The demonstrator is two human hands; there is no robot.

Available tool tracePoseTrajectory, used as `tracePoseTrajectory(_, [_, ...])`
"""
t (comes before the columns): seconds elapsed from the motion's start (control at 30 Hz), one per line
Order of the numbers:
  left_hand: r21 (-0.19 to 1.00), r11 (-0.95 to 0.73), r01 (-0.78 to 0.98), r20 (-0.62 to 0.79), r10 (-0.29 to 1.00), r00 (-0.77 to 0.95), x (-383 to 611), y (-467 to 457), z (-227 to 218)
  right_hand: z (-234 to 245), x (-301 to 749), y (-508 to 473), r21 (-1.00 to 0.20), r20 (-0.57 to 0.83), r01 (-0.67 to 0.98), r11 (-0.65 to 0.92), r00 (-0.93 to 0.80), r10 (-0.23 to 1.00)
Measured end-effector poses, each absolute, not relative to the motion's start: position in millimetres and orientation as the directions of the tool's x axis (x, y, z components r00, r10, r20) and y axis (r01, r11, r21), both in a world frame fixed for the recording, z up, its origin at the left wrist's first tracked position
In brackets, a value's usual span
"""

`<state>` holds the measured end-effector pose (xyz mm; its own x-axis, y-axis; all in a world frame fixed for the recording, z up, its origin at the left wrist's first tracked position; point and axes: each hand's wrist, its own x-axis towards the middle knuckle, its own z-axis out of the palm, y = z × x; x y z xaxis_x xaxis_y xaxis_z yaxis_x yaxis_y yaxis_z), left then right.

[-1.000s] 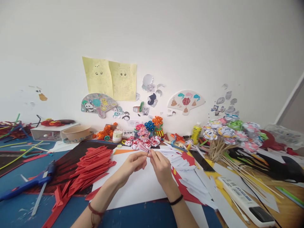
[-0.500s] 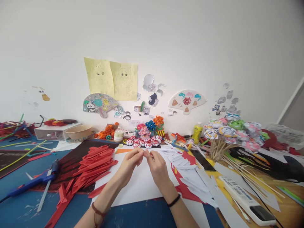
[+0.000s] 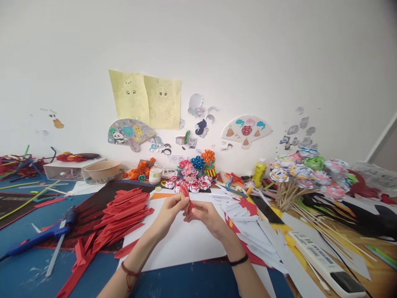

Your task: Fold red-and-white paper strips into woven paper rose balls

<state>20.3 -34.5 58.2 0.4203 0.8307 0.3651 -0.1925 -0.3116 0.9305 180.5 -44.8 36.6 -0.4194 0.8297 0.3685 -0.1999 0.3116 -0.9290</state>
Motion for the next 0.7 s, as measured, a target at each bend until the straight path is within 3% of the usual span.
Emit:
tracePoseTrajectory(0.1, [0.932, -0.326, -0.159, 0.362, 0.822, 0.439, 20.0, -36.4, 61.1, 36.6, 182.2, -44.3, -0.926, 0.376, -0.133, 0.352, -0.361, 0.853])
tracePoseTrajectory(0.2, [0.922, -0.382, -0.066, 0.376, 0.841, 0.390, 18.1, -35.4, 61.8, 31.7, 182.0, -41.4, -0.884, 0.430, 0.075, 0.461, -0.259, 0.865])
tracePoseTrajectory(0.33, [0.926, -0.373, 0.066, 0.314, 0.854, 0.416, 16.2, -33.3, 60.7, 17.9, 181.9, -35.4, -0.619, 0.640, 0.539, 0.572, -0.076, 0.765])
tracePoseTrajectory(0.4, [0.930, -0.355, 0.094, 0.280, 0.853, 0.441, 16.6, -32.8, 61.1, 10.6, 182.1, -32.3, -0.482, 0.720, 0.663, 0.572, -0.072, 0.690])
tracePoseTrajectory(0.57, [0.933, -0.335, 0.129, 0.238, 0.846, 0.477, 19.3, -27.2, 62.6, 1.4, 182.2, -28.2, -0.256, 0.817, 0.803, 0.538, -0.118, 0.565])
tracePoseTrajectory(0.7, [0.908, -0.412, 0.070, 0.338, 0.823, 0.457, 20.9, -23.7, 60.2, 1.5, 181.9, -28.6, -0.172, 0.809, 0.848, 0.502, -0.169, 0.562])
